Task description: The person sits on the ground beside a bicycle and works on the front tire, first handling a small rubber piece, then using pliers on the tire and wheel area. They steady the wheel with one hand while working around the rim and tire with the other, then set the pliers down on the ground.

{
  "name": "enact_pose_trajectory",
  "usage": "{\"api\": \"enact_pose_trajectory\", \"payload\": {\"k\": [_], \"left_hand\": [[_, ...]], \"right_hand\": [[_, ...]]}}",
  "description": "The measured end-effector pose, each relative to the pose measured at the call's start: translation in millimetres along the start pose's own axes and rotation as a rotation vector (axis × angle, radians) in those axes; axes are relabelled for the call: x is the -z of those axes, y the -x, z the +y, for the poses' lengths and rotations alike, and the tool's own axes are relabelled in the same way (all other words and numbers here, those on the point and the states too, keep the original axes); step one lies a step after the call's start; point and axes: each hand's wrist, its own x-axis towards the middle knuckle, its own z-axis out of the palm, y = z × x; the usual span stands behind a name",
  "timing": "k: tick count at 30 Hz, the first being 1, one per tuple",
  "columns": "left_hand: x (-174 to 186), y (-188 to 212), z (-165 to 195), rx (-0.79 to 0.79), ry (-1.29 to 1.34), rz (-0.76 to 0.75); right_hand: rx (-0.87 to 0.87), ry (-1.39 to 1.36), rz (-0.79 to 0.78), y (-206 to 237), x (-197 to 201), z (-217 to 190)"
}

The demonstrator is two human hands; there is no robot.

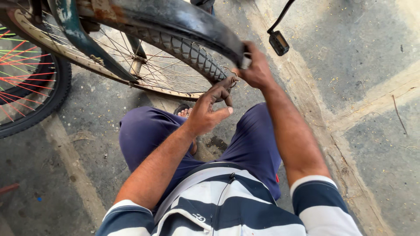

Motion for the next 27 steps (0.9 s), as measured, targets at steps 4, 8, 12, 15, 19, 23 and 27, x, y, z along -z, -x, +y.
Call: {"api": "enact_pose_trajectory", "payload": {"k": [4, 8, 12, 15, 19, 23, 27], "left_hand": [[-1, 1, -2, 0.113, 0.138, 0.001], [-4, -4, 5, 0.078, 0.056, -0.015], [-7, -5, 12, 0.107, -0.059, -0.017], [-14, -3, 11, -0.095, -0.509, 0.067], [-26, -5, 0, -0.101, -0.758, 0.091], [-32, -1, -9, -0.070, -0.600, 0.054], [-31, 3, -14, 0.007, -0.395, -0.011]], "right_hand": [[0.030, -0.041, -0.052, 38, 14, 10], [-0.022, -0.220, -0.029, 67, 4, 24], [-0.030, -0.590, -0.060, 74, -11, 35], [-0.088, -0.661, -0.073, 71, -10, 38], [-0.076, -0.580, -0.096, 67, -4, 36], [0.000, -0.409, -0.088, 66, 0, 33], [0.033, -0.349, -0.064, 72, 4, 31]]}}
